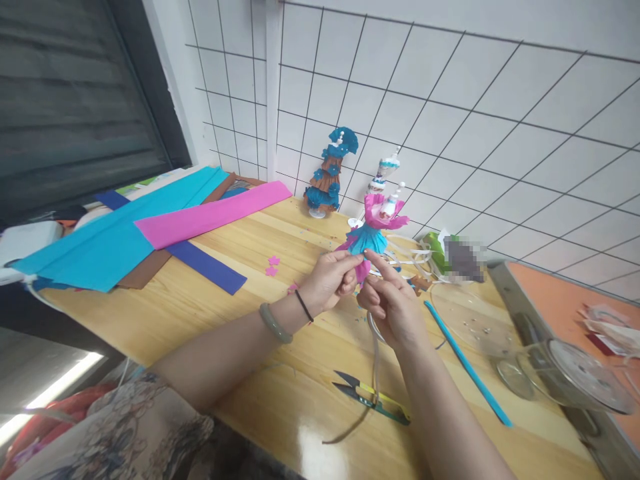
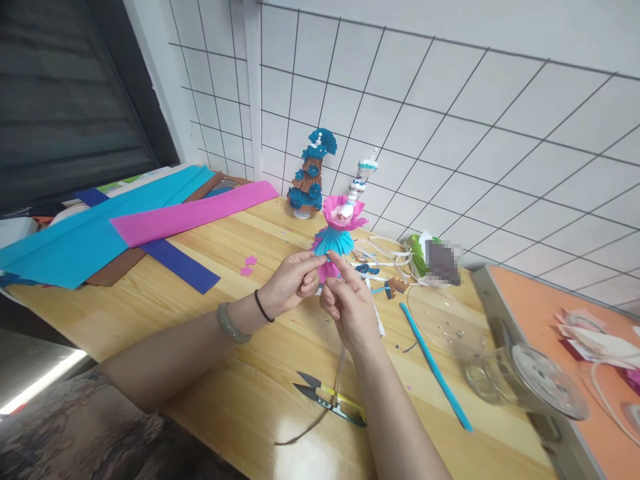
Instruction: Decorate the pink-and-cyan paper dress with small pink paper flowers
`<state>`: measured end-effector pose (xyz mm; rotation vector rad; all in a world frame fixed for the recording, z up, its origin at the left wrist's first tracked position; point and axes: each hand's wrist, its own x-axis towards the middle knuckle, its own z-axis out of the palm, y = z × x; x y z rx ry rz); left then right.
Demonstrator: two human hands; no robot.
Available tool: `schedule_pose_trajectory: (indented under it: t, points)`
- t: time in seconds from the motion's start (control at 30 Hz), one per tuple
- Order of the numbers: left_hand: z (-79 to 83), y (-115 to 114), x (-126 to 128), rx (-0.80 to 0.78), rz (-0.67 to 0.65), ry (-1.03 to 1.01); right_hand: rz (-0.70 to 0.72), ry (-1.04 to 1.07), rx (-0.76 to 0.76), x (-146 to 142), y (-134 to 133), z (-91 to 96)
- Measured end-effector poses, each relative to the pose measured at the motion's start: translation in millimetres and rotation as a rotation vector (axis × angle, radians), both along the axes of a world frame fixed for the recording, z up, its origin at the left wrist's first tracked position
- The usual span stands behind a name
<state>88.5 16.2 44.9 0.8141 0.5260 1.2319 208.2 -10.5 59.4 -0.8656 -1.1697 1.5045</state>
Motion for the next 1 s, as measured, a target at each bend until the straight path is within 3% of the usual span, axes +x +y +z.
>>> schedule_pose_trajectory:
  t: [0.4, 0.63, 1.0]
  points:
    - [1.7, -0.1, 0.5, -0.023, 0.021, 0.025, 0.043, 0.027, -0.017, 5.3, 1.5, 5.2]
    - [1.2, 0.4, 0.6, -0.024, 0.022, 0.010, -0.251, -0.346, 0.248, 5.8, -0.2, 3.0]
    - [-0.5, 0.3, 0.4, -0.020, 0.002, 0.002, -0.239, -0.689, 0.442, 8.9, 2.2, -10.4]
